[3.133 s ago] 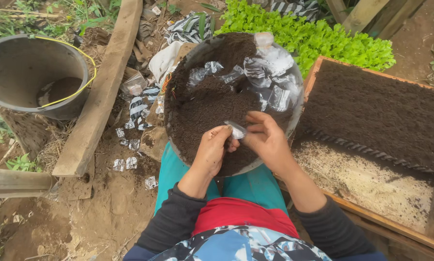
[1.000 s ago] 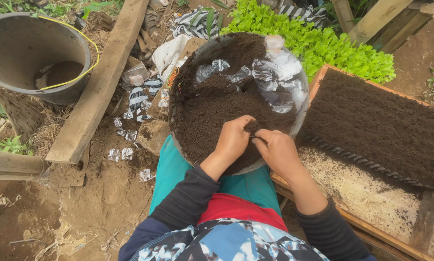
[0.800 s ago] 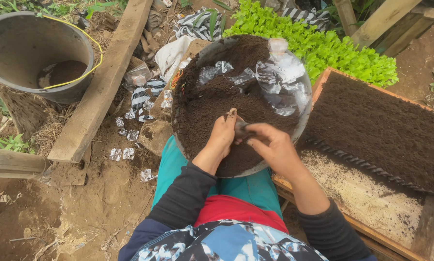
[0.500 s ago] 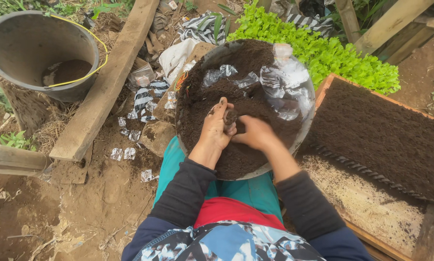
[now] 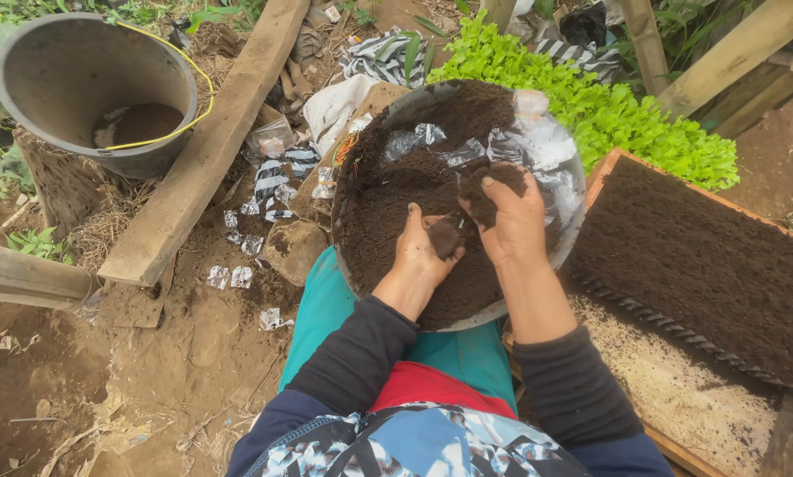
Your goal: The person sits and repeatedly scoops soil from a large bowl into small plastic bags, then places the filled bags into a wooden tray. The person uses both hands to handle the soil and bags throughout the process.
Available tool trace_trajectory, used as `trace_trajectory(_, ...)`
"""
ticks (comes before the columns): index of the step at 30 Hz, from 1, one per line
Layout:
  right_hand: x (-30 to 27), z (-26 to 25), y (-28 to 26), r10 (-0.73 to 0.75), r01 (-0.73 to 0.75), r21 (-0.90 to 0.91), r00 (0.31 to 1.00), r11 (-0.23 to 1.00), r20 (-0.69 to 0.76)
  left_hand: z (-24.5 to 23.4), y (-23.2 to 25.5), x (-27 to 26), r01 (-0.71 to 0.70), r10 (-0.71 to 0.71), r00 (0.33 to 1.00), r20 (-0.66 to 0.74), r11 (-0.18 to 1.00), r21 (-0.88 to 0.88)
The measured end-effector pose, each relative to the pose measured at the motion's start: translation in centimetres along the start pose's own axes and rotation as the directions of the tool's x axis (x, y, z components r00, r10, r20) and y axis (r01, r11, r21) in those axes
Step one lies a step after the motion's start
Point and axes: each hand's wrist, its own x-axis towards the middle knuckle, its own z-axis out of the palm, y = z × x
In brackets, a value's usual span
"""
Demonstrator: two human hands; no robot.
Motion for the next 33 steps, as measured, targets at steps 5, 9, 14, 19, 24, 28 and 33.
trace_trajectory(5, -1.7, 0.9, 0.1, -0.231, 0.244, -0.187, 0.969, 0.952, 0.087, 0.2, -0.9, 1.1, 0.081, -0.075, 0.993, 0.093, 0.995, -0.063)
trace_trajectory(9, -3.4, 0.6, -0.7, -0.283, 0.343, -0.348, 0.935, 0.873, 0.214, 2.1, -0.2, -0.9, 0.133, -0.118, 0.988, 0.104, 0.978, -0.162)
trace_trajectory(14, -5.0, -1.0, -1.2, -0.208, 0.331, -0.789, 0.943, 0.518, 0.259, 0.1, -2.5, 4.5, -0.039, 0.042, 0.999, 0.022, 0.991, -0.128)
trace_trajectory(19, -3.6, -5.5, 0.0, -0.179, 0.321, -0.834, 0.947, 0.448, 0.268, 0.3, -2.7, 2.9, -0.228, 0.223, 0.964, 0.148, 0.974, 0.018)
trace_trajectory(24, -2.5, -13.8, -6.1, -0.342, 0.238, -0.876, 0.935, 0.419, 0.090, -0.8, -0.8, 0.9, -0.545, 0.424, 0.837, 0.345, 0.700, 0.461)
trace_trajectory(28, -3.8, -19.9, -7.5, -0.461, 0.063, -0.986, 0.887, 0.152, -0.014, -2.4, 0.6, -0.7, -0.644, 0.507, 0.764, 0.400, 0.552, 0.530)
trace_trajectory(33, -2.4, -24.1, -2.3, -0.339, -0.181, -0.982, 0.922, 0.057, -0.190, -2.7, 1.8, -4.5, -0.782, 0.541, 0.562, 0.626, 0.100, 0.615)
